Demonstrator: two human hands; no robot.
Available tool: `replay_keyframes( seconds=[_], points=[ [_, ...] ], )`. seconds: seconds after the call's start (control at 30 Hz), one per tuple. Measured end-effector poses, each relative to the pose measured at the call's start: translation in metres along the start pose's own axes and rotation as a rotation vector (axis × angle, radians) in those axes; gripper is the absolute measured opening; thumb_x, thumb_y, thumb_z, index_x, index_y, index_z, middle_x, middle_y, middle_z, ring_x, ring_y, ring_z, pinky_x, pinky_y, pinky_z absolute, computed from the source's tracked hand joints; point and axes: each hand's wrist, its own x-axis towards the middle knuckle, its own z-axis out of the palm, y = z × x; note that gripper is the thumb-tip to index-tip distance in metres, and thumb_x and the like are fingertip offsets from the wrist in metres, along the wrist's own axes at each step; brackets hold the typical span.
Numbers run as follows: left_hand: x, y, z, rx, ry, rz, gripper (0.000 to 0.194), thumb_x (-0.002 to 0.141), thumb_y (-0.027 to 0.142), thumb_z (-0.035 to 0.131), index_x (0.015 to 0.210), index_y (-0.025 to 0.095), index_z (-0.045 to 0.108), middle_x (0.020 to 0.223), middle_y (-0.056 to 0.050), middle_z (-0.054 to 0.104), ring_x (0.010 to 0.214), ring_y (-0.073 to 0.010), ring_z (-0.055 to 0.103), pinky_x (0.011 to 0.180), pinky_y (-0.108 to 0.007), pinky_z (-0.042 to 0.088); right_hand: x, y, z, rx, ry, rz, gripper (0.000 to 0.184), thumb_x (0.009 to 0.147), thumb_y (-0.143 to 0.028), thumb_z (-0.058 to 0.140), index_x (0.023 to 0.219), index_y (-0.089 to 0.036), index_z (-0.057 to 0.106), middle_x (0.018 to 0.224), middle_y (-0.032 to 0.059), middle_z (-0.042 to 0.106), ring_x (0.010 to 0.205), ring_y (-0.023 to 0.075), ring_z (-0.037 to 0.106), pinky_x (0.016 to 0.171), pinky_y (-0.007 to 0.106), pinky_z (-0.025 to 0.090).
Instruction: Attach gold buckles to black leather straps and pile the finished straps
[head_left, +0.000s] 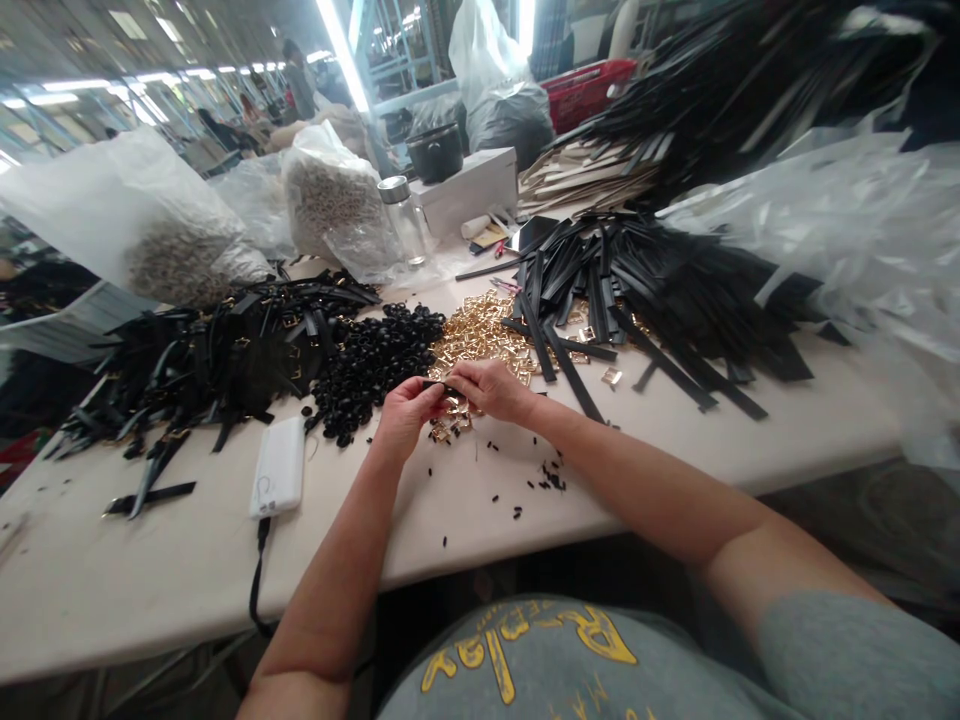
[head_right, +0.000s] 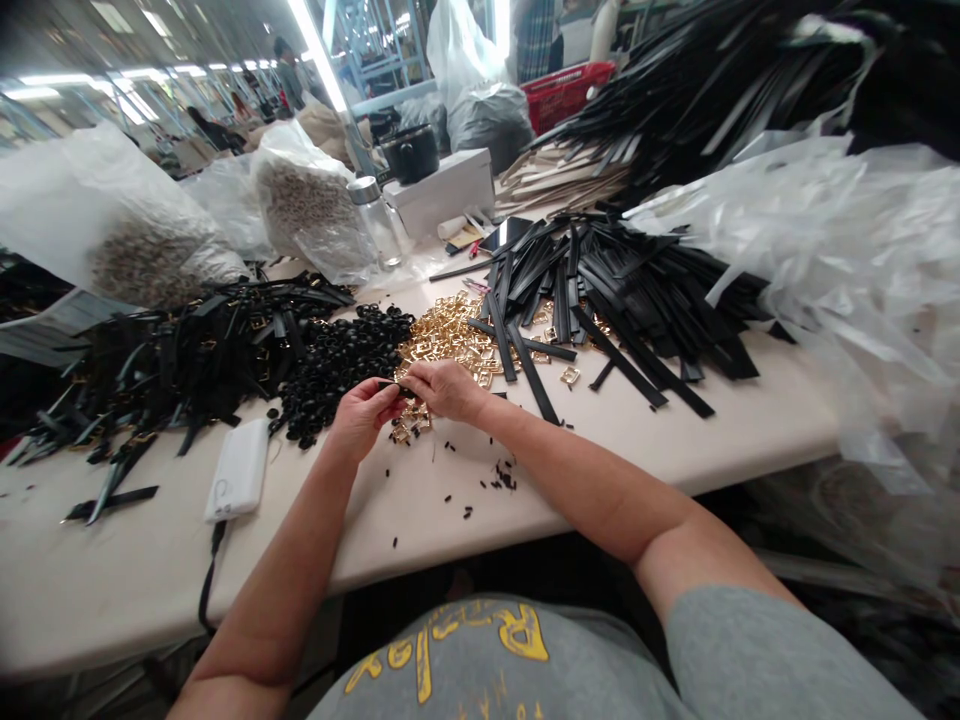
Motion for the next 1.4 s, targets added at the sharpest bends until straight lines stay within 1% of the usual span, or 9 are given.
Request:
replay_keyframes(
  seconds=[0.1, 0.2, 0.27, 0.33, 0.5, 0.77, 0.9, 1.2, 1.4],
  points=[
    [0.0, 0.003, -0.002, -0.035, -0.002, -0.015, 0.041, 0.054, 0.039, 0.088, 0.077, 0.014, 0.064, 0.069, -0.001, 0.066, 0.057, -0.0114, 0.063, 0.056, -0.021, 0.052, 0.002, 0.005, 0.001, 0.114, 0.031, 0.096, 0.025, 0.097, -0.027, 0.049, 0.078, -0.014, 0.058, 0.063, -0.0026, 0.058, 0.05, 0.0071, 0.052, 0.053, 0.019, 0.037],
    [0.0, 0.005, -0.003, -0.074, 0.015, -0.028, 0.041, 0.055, 0.038, 0.087, 0.077, 0.015, 0.062, 0.065, -0.001, 0.064, 0.057, -0.0108, 0.063, 0.054, -0.018, 0.051, 0.004, 0.011, 0.0, 0.205, 0.175, 0.171, 0.021, 0.098, -0.028, 0.044, 0.102, -0.014, 0.059, 0.078, 0.0006, 0.065, 0.056, 0.0083, 0.057, 0.056, 0.02, 0.042],
    [0.0, 0.005, -0.003, -0.089, 0.027, -0.038, 0.042, 0.054, 0.038, 0.088, 0.077, 0.015, 0.062, 0.064, 0.0, 0.064, 0.056, -0.0104, 0.063, 0.053, -0.017, 0.051, 0.004, 0.012, -0.001, 0.205, 0.251, 0.159, 0.026, 0.099, -0.029, 0.044, 0.116, -0.015, 0.055, 0.092, 0.0038, 0.067, 0.064, 0.0091, 0.061, 0.062, 0.022, 0.046],
    [0.0, 0.005, -0.003, -0.095, 0.028, -0.044, 0.042, 0.052, 0.037, 0.088, 0.077, 0.015, 0.062, 0.065, -0.001, 0.065, 0.057, -0.0103, 0.063, 0.054, -0.017, 0.051, 0.003, 0.009, -0.002, 0.14, 0.225, 0.09, 0.03, 0.096, -0.032, 0.051, 0.121, -0.015, 0.054, 0.103, 0.0054, 0.067, 0.072, 0.0103, 0.062, 0.068, 0.024, 0.047],
    [0.001, 0.006, -0.001, -0.097, 0.037, -0.035, 0.046, 0.048, 0.041, 0.09, 0.074, 0.015, 0.062, 0.067, 0.0, 0.066, 0.056, -0.0091, 0.062, 0.053, -0.017, 0.051, -0.002, -0.003, 0.001, -0.165, 0.05, -0.068, 0.026, 0.087, -0.032, 0.068, 0.109, -0.018, 0.064, 0.101, 0.0036, 0.068, 0.086, 0.0154, 0.063, 0.075, 0.026, 0.044],
    [0.0, 0.006, -0.003, 0.092, 0.062, 0.072, 0.047, 0.053, 0.051, 0.085, 0.069, 0.016, 0.06, 0.065, -0.002, 0.066, 0.056, -0.0129, 0.062, 0.052, -0.02, 0.049, -0.003, -0.003, 0.003, -0.374, 0.067, -0.132, 0.02, 0.092, -0.031, 0.061, 0.106, -0.018, 0.064, 0.102, 0.005, 0.067, 0.088, 0.0166, 0.061, 0.071, 0.026, 0.038],
    [-0.001, 0.008, -0.003, 0.098, 0.062, 0.082, 0.047, 0.054, 0.052, 0.085, 0.068, 0.016, 0.06, 0.065, -0.002, 0.066, 0.056, -0.0123, 0.062, 0.053, -0.02, 0.048, -0.003, -0.005, 0.002, -0.408, 0.087, -0.138, 0.022, 0.093, -0.033, 0.058, 0.107, -0.018, 0.065, 0.101, 0.0048, 0.066, 0.084, 0.0163, 0.059, 0.067, 0.026, 0.036],
    [-0.002, 0.007, -0.01, 0.167, -0.024, 0.099, 0.042, 0.061, 0.053, 0.082, 0.07, 0.015, 0.066, 0.068, -0.004, 0.068, 0.06, -0.0132, 0.063, 0.059, -0.022, 0.05, -0.002, -0.007, 0.0, -0.493, 0.05, -0.157, 0.021, 0.094, -0.029, 0.05, 0.096, -0.017, 0.067, 0.091, 0.0038, 0.064, 0.072, 0.0134, 0.053, 0.061, 0.026, 0.029],
    [-0.001, 0.017, -0.032, 0.382, 0.144, 0.264, 0.031, 0.069, 0.045, 0.077, 0.071, 0.015, 0.069, 0.069, -0.005, 0.069, 0.061, -0.0128, 0.061, 0.058, -0.021, 0.047, 0.001, -0.001, -0.012, -0.559, 0.083, -0.122, 0.023, 0.094, -0.026, 0.046, 0.084, -0.015, 0.063, 0.085, 0.0044, 0.062, 0.071, 0.0133, 0.051, 0.06, 0.027, 0.027]
  ],
)
